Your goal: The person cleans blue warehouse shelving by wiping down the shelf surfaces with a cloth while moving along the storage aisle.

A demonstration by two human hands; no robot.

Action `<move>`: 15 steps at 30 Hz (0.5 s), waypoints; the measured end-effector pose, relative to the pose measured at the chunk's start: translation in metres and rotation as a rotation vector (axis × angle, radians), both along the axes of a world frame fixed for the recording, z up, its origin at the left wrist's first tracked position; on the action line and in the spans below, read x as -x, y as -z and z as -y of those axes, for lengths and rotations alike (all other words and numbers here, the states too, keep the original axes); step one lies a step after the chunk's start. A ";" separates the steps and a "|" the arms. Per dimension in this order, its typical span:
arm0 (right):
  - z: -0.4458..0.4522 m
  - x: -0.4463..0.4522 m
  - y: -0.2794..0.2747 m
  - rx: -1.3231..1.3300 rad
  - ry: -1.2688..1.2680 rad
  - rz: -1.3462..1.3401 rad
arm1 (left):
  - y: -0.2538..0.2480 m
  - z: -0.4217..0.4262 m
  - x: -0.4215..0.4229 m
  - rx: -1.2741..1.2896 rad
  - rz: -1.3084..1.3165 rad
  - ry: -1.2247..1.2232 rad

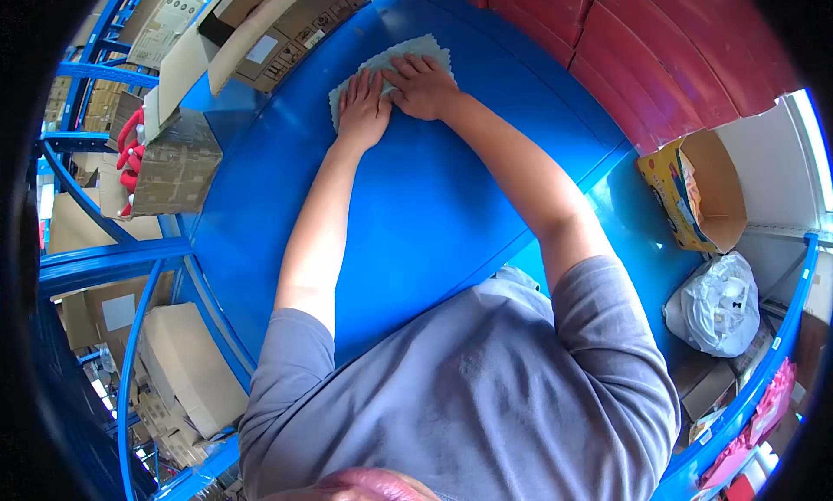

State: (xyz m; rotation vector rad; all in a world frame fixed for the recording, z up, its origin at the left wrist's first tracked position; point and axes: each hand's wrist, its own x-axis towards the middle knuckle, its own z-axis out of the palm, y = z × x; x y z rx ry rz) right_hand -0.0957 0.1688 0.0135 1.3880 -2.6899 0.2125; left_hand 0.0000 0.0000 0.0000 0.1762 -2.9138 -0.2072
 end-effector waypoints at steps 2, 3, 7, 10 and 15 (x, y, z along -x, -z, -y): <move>0.005 0.012 0.002 -0.004 0.008 0.030 | 0.006 0.004 0.012 0.005 -0.017 0.005; 0.028 0.019 -0.007 0.056 0.016 0.059 | -0.013 0.028 0.021 0.068 -0.012 0.013; 0.029 0.033 -0.008 0.036 0.049 0.093 | -0.005 0.027 0.041 0.054 -0.014 0.020; 0.034 0.034 -0.012 0.038 0.061 0.109 | -0.006 0.033 0.043 0.059 -0.011 0.011; 0.026 0.023 -0.022 0.003 0.043 0.057 | -0.010 0.021 0.033 0.086 0.007 -0.013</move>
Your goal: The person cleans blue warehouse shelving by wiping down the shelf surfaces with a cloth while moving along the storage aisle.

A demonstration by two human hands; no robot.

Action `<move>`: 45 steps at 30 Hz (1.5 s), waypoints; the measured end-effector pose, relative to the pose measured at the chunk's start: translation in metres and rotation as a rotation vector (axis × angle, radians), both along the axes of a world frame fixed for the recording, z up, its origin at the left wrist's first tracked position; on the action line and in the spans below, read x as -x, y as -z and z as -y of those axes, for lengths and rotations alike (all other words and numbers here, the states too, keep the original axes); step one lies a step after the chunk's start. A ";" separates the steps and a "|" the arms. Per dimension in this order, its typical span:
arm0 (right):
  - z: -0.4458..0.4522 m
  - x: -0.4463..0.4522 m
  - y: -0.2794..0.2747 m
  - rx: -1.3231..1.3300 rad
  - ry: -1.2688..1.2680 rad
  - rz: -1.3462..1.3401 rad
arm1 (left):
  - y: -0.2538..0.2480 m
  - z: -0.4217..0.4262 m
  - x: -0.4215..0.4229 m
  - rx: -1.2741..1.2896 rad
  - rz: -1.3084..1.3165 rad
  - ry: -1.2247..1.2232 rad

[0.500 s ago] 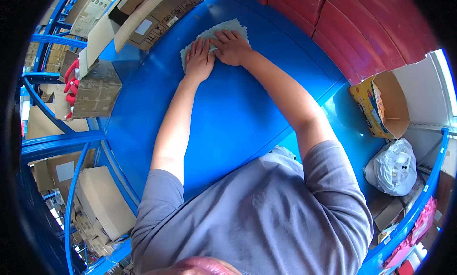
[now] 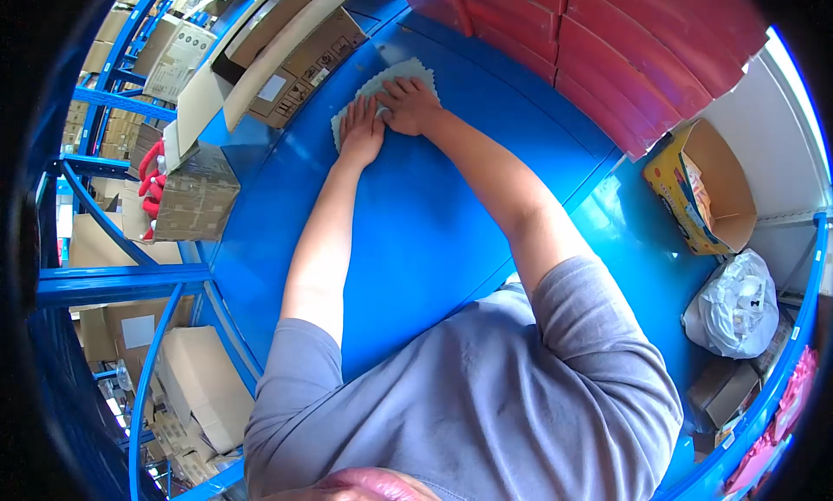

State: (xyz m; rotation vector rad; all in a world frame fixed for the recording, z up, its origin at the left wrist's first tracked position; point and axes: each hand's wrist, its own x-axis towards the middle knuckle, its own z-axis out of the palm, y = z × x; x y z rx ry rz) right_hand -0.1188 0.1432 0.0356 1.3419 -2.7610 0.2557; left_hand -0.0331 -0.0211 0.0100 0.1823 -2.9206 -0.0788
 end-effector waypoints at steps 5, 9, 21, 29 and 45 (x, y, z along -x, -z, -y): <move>-0.011 -0.035 0.005 0.010 -0.057 0.006 | 0.002 -0.020 -0.050 -0.022 -0.068 -0.052; -0.027 -0.061 0.013 0.085 -0.082 -0.032 | 0.003 -0.038 -0.083 -0.016 -0.158 -0.035; -0.091 -0.184 0.010 0.140 -0.126 -0.044 | -0.015 -0.102 -0.209 0.002 -0.071 -0.043; -0.128 -0.305 -0.010 0.147 -0.193 -0.001 | -0.015 -0.130 -0.333 -0.085 -0.175 0.035; -0.059 -0.447 -0.037 0.067 -0.643 0.153 | -0.037 -0.117 -0.539 -0.259 -0.131 -0.300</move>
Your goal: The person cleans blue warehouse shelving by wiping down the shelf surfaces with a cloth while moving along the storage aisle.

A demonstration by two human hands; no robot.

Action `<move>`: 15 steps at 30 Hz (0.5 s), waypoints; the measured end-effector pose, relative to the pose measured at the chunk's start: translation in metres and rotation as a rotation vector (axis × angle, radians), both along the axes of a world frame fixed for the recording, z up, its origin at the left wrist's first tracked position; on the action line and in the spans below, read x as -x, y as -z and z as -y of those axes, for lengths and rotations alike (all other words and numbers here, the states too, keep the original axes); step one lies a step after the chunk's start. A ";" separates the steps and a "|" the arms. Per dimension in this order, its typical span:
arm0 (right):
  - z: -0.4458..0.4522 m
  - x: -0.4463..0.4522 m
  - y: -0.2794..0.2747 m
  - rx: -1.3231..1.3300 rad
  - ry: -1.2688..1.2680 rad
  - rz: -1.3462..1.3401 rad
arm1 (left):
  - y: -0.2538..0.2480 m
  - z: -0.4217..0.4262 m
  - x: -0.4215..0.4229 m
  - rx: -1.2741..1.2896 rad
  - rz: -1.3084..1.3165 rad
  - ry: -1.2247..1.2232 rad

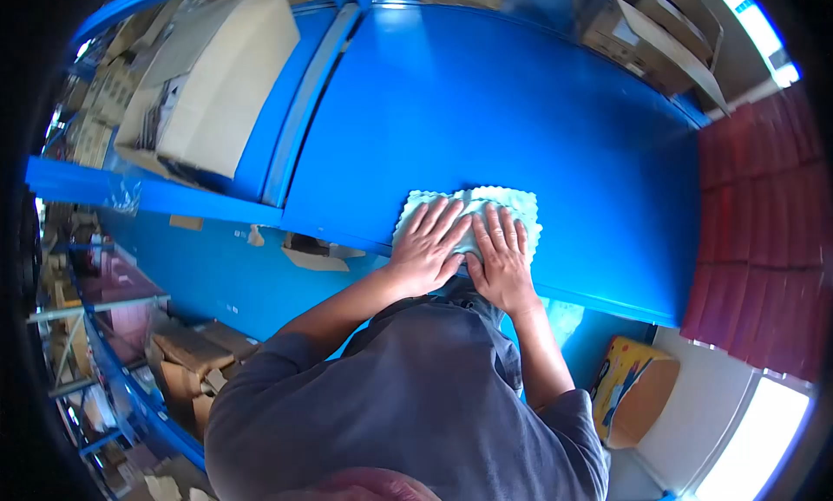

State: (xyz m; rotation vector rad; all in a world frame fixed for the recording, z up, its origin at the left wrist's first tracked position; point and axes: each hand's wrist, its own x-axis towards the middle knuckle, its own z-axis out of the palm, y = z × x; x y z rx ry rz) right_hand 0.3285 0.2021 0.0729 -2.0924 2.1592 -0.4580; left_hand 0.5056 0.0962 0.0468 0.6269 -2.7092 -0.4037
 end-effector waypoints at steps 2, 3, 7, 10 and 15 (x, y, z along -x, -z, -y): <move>0.027 0.005 0.000 -0.004 -0.154 0.029 | 0.000 0.008 -0.013 0.010 -0.006 -0.104; 0.043 0.008 0.000 -0.008 -0.235 0.043 | 0.001 0.011 -0.018 0.015 -0.008 -0.160; 0.117 0.017 0.008 0.010 -0.463 0.055 | 0.006 0.036 -0.022 0.070 -0.018 -0.396; 0.179 0.022 0.025 0.048 -0.566 0.028 | 0.021 0.069 -0.014 0.127 -0.022 -0.588; 0.273 0.000 0.047 0.032 -0.572 -0.043 | 0.028 0.130 -0.004 0.120 0.135 -0.966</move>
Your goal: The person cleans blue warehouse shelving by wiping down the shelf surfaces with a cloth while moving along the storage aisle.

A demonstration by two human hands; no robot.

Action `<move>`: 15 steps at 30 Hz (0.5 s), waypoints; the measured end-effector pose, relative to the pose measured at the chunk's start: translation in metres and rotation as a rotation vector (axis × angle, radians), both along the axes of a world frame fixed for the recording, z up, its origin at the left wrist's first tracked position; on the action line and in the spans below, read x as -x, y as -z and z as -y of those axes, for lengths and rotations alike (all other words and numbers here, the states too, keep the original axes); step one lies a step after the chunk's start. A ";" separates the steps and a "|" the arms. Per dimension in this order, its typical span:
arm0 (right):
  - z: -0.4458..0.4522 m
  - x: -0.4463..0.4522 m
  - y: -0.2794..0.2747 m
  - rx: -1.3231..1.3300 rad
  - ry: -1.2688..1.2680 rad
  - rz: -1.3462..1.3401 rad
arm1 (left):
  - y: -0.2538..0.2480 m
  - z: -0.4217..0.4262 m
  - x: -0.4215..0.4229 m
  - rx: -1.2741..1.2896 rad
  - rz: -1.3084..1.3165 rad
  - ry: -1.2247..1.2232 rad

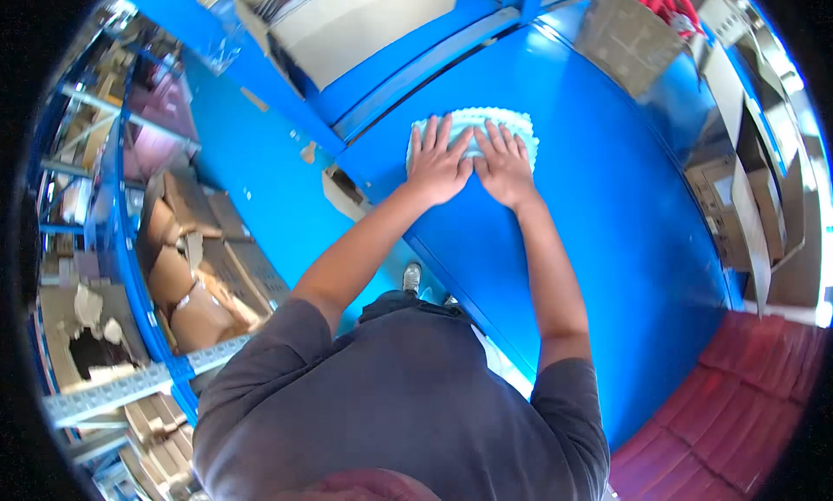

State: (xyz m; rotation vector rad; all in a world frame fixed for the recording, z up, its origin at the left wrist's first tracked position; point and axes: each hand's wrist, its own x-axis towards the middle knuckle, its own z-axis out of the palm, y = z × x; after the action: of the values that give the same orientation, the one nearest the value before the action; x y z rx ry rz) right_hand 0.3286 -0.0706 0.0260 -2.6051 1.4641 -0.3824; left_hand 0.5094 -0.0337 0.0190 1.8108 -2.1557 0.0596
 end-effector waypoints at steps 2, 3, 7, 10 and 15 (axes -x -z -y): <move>0.026 -0.012 -0.004 -0.017 -0.024 -0.013 | 0.001 0.021 0.000 -0.030 -0.016 -0.088; 0.037 -0.018 -0.006 -0.038 -0.013 -0.045 | 0.001 0.028 0.000 -0.044 -0.018 -0.126; 0.030 -0.017 0.002 -0.021 -0.054 -0.038 | 0.005 0.009 0.004 -0.060 -0.048 -0.182; 0.020 -0.013 0.004 0.022 -0.087 0.001 | 0.005 -0.006 0.002 -0.055 -0.077 -0.183; -0.011 -0.014 0.003 0.030 -0.179 0.016 | 0.009 -0.043 -0.014 0.006 -0.065 -0.131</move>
State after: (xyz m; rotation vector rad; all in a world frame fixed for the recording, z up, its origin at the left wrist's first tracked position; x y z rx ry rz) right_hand 0.3429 -0.0598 0.0227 -2.7222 1.2161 -0.4056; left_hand 0.5236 0.0096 0.0098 1.9214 -1.9890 0.0362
